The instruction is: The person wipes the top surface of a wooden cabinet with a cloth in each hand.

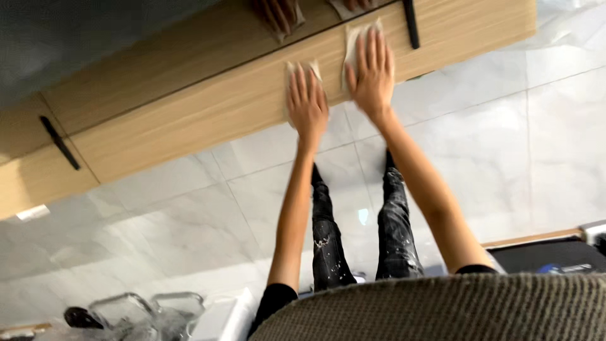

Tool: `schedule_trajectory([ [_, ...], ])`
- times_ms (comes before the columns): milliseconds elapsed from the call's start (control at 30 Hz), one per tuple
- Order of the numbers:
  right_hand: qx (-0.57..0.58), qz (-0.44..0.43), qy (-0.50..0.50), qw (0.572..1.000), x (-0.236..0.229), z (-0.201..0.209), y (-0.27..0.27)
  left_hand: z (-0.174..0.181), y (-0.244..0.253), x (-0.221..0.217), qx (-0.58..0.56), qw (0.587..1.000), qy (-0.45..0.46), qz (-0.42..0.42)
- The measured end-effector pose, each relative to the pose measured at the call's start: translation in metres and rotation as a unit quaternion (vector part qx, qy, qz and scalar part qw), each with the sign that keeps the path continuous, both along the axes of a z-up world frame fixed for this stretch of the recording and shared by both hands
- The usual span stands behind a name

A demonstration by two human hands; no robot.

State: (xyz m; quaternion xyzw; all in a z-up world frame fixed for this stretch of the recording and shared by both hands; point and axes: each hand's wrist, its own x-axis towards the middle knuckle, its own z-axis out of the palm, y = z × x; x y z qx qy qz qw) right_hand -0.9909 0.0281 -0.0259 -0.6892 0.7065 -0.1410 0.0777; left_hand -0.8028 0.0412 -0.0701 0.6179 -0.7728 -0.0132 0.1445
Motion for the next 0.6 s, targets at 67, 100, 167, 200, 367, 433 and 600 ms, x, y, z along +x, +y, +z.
schedule_trajectory([
  [67,0.018,0.011,0.001,1.000,-0.002,0.000,0.030,-0.006,-0.029,-0.015,0.001,1.000,0.011,0.005],
  [100,0.021,0.018,0.003,1.000,-0.008,0.001,0.031,-0.006,-0.047,-0.027,-0.006,1.000,-0.008,0.023],
  [167,0.015,0.032,-0.002,0.999,-0.020,0.003,0.021,-0.002,-0.052,-0.056,-0.013,0.999,-0.026,0.039],
  [200,0.008,0.047,-0.009,0.999,-0.027,0.004,0.015,0.002,-0.042,-0.068,0.010,0.999,-0.019,0.042],
  [367,-0.018,0.071,-0.046,0.996,-0.060,0.002,-0.024,0.007,0.022,-0.111,0.022,0.999,-0.017,0.047],
  [433,-0.019,0.085,-0.048,0.995,-0.067,0.002,-0.010,0.003,0.032,-0.119,0.090,0.992,-0.007,0.084],
  [600,0.027,0.086,-0.051,0.995,-0.101,-0.001,0.068,-0.001,-0.010,-0.095,0.086,0.992,-0.041,0.077],
])
